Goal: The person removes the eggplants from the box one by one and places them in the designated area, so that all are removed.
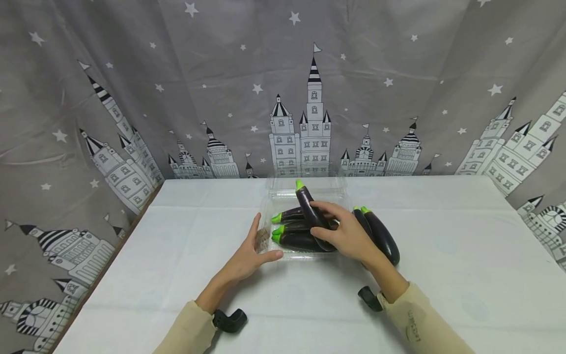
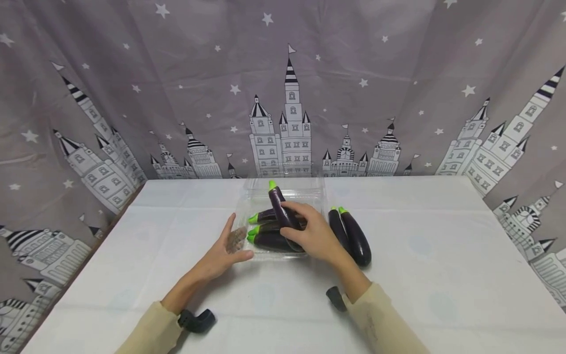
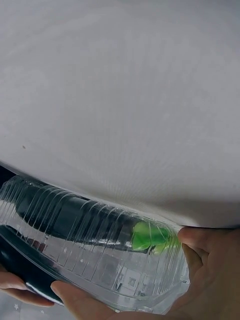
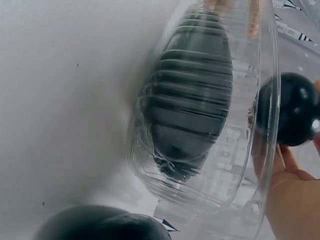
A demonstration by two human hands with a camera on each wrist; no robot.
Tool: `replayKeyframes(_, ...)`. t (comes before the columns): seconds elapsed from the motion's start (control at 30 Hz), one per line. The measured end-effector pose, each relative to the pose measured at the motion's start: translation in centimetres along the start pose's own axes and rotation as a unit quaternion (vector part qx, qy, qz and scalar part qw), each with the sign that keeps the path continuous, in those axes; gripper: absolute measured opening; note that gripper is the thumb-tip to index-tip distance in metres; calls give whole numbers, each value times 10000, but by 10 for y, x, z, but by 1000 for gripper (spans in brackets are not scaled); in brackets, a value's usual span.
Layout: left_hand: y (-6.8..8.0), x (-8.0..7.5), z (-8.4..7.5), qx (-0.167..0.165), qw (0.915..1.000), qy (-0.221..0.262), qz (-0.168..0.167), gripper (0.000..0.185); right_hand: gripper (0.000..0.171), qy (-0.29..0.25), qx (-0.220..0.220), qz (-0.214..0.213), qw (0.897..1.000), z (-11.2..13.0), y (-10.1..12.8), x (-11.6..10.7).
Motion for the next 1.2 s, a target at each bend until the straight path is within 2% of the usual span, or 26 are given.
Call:
replayKeyframes(0.3,0,0,-1,-12,10000,-3,-9,113,51,-48,-151,-252,9996,3,3,-5)
replayKeyframes(0.47,0,0,0,-9,10000,-54,-8,113,50,-124,94,-282,9995,-3,5,-5)
replayKeyframes(0.73,0,-1,1,-22,9998,-183,-23,114,48,-644,291,-295,9971,-9,5,-8)
replayKeyframes(1.0,0,-2,2,-37,9997,-219,-36,115,45,-471,203,-417,9978,-7,9,-13)
replayKeyframes(1.2,1,-1,0,-17,9998,-185,19,117,46,-479,278,-349,9979,-10,11,-13)
Point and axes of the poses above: each hand's wrist, its own y-axis away from the middle knuckle, its own x-axis out of the palm, z = x × y, the point moved 10 cm from there along -y, towards the middle knuckle, and after that the axes turned 15 degrees about x, right-handed, at the moved point
